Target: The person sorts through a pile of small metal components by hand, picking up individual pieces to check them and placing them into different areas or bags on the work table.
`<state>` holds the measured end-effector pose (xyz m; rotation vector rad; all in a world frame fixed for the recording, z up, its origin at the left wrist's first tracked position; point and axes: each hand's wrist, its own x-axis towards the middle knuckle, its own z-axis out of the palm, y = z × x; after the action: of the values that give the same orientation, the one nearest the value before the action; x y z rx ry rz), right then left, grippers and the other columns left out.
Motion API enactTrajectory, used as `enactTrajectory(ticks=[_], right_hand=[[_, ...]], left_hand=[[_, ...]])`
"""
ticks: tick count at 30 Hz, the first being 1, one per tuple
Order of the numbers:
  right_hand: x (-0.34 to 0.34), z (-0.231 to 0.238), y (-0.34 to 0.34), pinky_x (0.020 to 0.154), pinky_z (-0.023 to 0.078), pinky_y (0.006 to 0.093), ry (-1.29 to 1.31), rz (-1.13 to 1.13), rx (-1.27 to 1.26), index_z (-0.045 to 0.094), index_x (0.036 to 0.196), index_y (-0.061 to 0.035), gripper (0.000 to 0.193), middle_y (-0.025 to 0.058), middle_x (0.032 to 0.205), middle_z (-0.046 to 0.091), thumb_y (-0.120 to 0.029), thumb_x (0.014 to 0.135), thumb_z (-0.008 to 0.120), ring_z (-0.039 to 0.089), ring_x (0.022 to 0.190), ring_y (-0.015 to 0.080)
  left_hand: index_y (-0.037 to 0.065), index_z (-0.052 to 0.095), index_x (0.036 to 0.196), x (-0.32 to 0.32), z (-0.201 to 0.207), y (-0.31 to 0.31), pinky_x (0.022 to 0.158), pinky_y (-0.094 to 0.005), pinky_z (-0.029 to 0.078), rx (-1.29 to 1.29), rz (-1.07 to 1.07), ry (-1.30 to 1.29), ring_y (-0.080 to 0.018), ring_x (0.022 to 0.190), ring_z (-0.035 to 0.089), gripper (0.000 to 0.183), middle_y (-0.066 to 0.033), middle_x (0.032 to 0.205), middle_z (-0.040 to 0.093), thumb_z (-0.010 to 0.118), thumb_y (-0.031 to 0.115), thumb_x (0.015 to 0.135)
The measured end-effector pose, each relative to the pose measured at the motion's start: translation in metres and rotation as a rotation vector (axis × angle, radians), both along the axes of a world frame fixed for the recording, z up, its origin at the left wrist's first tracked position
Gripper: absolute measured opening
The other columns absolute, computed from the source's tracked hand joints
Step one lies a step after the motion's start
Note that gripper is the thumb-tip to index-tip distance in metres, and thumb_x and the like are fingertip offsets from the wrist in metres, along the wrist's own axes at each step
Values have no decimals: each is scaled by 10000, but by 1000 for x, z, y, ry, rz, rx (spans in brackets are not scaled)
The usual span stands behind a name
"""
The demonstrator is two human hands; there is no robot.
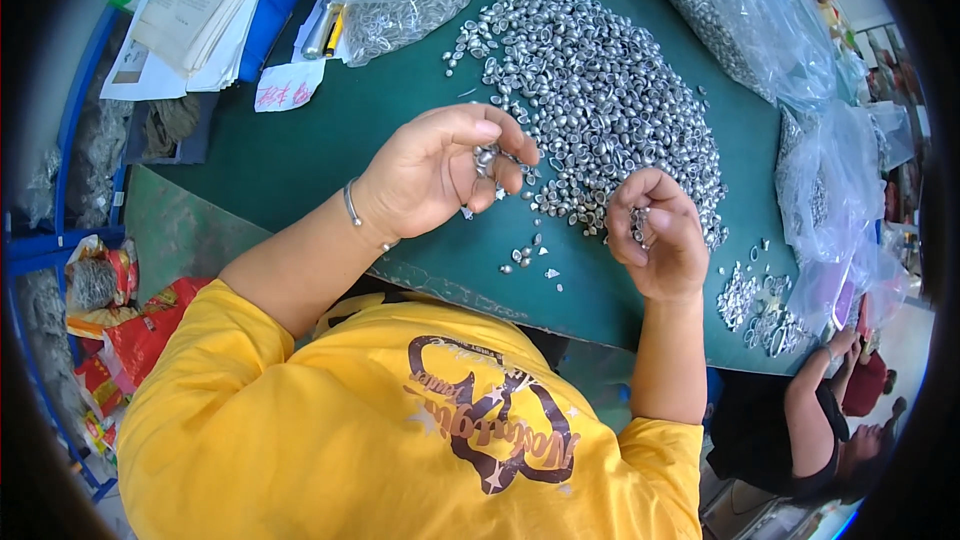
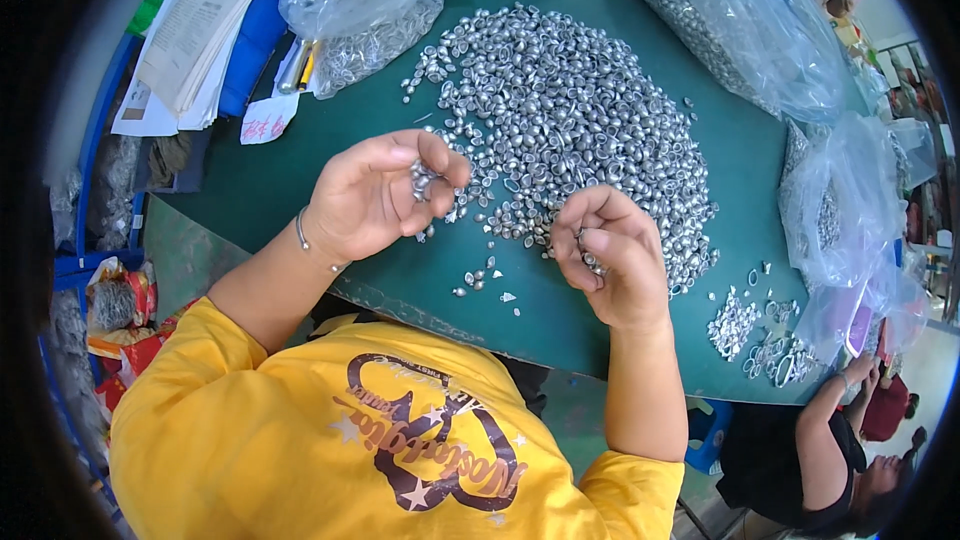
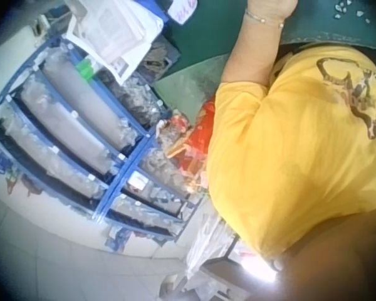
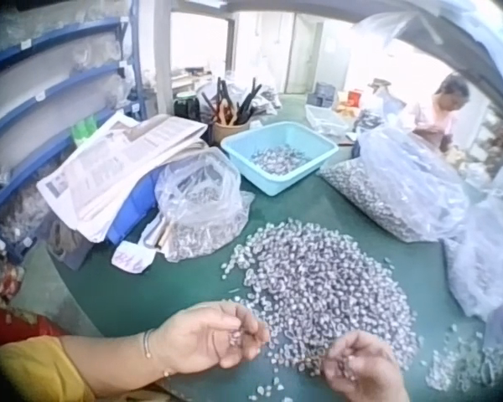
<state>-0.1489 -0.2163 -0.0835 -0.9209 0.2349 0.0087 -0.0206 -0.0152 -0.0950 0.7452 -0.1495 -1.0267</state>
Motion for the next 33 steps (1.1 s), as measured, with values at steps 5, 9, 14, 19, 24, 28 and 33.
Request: enactTrajectory(ticks=[5,9,14,19,24,28,33], right_hand=[[2,-6,26,530,464,314,-205,46,-1382,630,792,-42,70,105,685,600,-67,729,648,592,593,220],[0,-14,36,532,472,347,-185,-25,-1704,628,763,-53,62,92,662,587,-73,710,653,587,604,270],[-2,-16,25,540,467,262,-175,-83,-1278,623,823,-59,101,81,707,609,-50,726,651,575,559,178],[0,3,-10,410,280,177,38,-37,-113,602,830,3,96,6,600,530,-57,755,606,392,454,32],[21,6,18,608,486,382,-174,123,-1517,635,779,-29,88,160,739,613,-101,734,609,603,680,317],[25,-1,23,623,483,400,-122,197,-1694,633,776,-33,93,151,736,615,-110,734,601,598,690,326],[26,-1,14,575,469,312,0,120,-1142,633,765,-37,72,88,675,615,-64,779,567,600,619,198]], left_hand=[[45,642,789,-12,-9,-10,518,-257,435,475,-47,-1325,-146,607,546,62,-22,671,551,647,89,745],[74,634,753,-17,-7,-20,557,-331,466,542,-93,-1777,-245,655,561,65,-68,691,530,660,111,706],[75,624,741,-14,-12,-24,555,-331,458,467,-65,-1744,-247,635,553,59,-76,689,529,660,111,709],[31,543,821,14,3,-15,417,-166,310,77,-190,-291,-78,497,445,78,-57,731,522,555,58,749],[36,576,775,12,-5,-21,468,-179,357,362,-129,-895,-75,519,467,55,-18,729,558,612,53,737],[65,637,770,-4,-10,-20,557,-289,451,468,-58,-1703,-188,597,558,80,-54,666,555,670,116,718],[90,645,763,-9,-11,-21,564,-323,474,563,-118,-1806,-234,641,576,80,-56,680,560,663,156,722]])
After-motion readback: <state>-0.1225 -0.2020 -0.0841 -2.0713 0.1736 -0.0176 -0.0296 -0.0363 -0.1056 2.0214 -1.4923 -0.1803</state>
